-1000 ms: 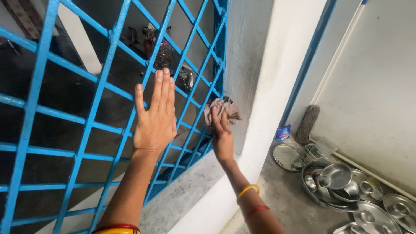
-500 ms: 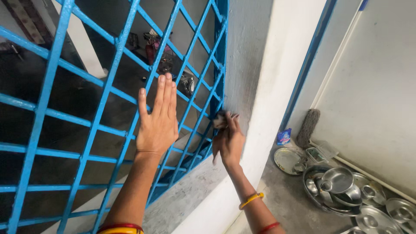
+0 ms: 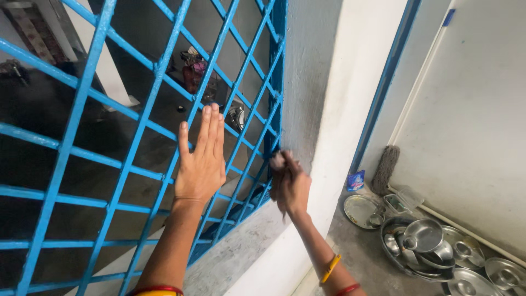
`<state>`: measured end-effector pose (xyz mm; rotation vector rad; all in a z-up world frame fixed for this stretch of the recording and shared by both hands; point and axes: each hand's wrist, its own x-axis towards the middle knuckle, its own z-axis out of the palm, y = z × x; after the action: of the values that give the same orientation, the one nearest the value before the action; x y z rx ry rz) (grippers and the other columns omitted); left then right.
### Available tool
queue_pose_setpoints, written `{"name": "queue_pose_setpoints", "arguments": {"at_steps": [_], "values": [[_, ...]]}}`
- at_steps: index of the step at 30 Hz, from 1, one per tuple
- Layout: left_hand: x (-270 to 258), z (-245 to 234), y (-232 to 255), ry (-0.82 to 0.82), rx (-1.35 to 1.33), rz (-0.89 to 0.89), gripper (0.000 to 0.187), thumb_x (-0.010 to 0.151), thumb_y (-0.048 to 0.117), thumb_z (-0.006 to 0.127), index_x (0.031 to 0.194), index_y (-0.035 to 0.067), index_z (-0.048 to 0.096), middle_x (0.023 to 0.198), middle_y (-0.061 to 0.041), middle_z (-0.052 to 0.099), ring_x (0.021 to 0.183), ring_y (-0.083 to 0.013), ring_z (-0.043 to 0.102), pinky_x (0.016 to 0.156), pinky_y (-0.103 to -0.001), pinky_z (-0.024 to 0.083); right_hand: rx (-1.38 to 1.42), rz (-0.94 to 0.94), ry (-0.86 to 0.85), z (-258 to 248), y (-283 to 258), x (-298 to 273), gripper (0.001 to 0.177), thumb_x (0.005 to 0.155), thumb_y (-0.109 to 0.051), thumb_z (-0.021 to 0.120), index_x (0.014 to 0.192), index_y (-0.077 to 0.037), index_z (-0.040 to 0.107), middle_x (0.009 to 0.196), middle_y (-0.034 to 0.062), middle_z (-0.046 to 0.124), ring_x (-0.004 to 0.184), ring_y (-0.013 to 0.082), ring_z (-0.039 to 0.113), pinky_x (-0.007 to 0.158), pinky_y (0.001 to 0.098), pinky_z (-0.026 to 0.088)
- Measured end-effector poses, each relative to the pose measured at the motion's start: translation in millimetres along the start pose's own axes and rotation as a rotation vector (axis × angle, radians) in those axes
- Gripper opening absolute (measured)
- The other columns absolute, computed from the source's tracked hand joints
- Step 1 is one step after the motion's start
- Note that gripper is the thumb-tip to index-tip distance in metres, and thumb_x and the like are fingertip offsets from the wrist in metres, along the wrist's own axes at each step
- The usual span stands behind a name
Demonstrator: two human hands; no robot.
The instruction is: The person wipes a blue metal window grille with a cloth. They systematically clean the vertical and horizontal bars, moving from the center to the right side and then back to the bottom left corner.
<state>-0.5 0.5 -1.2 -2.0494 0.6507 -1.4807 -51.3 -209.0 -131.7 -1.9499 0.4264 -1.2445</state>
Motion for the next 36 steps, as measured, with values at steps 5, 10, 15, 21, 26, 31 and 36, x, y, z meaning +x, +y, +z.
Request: {"name": "queue_pose_setpoints", "arguments": {"at_steps": [5,10,15,21,26,31,36], "values": [[-1.1,6.6,3.8,0.005,-0.016,-0.003,0.084,0.095,0.052,0.047,0.164,0.007,0.032,0.172,-0.013,0.021,0.157,-0.0261,0.015,0.123,-0.059,0.006,-0.161,-0.371,0.225,16.7,-27.4,55.0,0.054,0.081,-0.002,0.060,0.134,-0.011,0.065,0.108,0.0281,0.062,0.088,0.0438,0.067,0.076,0.0505,0.056],[0.7,7.8,1.8,0.002,-0.008,0.006,0.083,0.095,0.050,0.048,0.163,0.006,0.033,0.171,-0.013,0.022,0.157,-0.0261,0.015,0.122,-0.059,0.006,-0.323,-0.038,0.071,50.9,31.0,43.4,0.031,0.090,-0.020,0.065,0.121,-0.018,0.066,0.116,0.0245,0.066,0.091,0.0452,0.069,0.079,0.0531,0.055],[3.7,-0.6,-2.9,-0.001,-0.024,0.014,0.083,0.093,0.049,0.047,0.162,0.005,0.033,0.170,-0.013,0.022,0.156,-0.0252,0.016,0.121,-0.058,0.007,-0.187,-0.049,-0.086,37.8,27.4,7.2,0.058,0.084,-0.016,0.061,0.142,-0.017,0.060,0.105,0.0310,0.068,0.086,0.0472,0.069,0.080,0.0524,0.054],[2.6,2.4,-1.0,0.027,-0.038,0.000,0.080,0.094,0.047,0.047,0.161,0.006,0.035,0.170,-0.013,0.024,0.156,-0.0263,0.017,0.122,-0.058,0.008,0.050,-0.068,0.111,15.5,-26.0,67.6,0.033,0.085,-0.017,0.061,0.114,-0.003,0.056,0.080,0.0256,0.070,0.072,0.0418,0.069,0.069,0.0489,0.054],[2.8,9.5,2.9,0.039,-0.032,-0.012,0.079,0.094,0.046,0.047,0.161,0.007,0.035,0.170,-0.013,0.024,0.156,-0.0248,0.017,0.122,-0.057,0.008,0.000,0.102,0.092,50.3,-6.4,65.9,0.043,0.093,-0.022,0.060,0.128,-0.002,0.046,0.068,0.0270,0.065,0.061,0.0448,0.066,0.061,0.0542,0.048],[-2.0,4.8,-2.0,0.012,-0.054,0.008,0.082,0.091,0.046,0.048,0.161,0.007,0.034,0.169,-0.012,0.024,0.156,-0.0248,0.016,0.122,-0.056,0.009,-0.307,0.143,0.080,80.2,64.5,20.5,0.043,0.094,-0.028,0.064,0.123,-0.003,0.044,0.078,0.0267,0.070,0.074,0.0496,0.068,0.065,0.0584,0.050],[2.2,2.5,-4.9,0.046,-0.019,-0.011,0.080,0.092,0.045,0.049,0.160,0.006,0.035,0.169,-0.012,0.024,0.156,-0.0254,0.018,0.122,-0.057,0.010,-0.332,0.249,-0.145,41.8,76.3,-17.4,0.042,0.092,-0.035,0.066,0.119,-0.007,0.051,0.083,0.0262,0.071,0.079,0.0497,0.069,0.072,0.0573,0.053]]}}
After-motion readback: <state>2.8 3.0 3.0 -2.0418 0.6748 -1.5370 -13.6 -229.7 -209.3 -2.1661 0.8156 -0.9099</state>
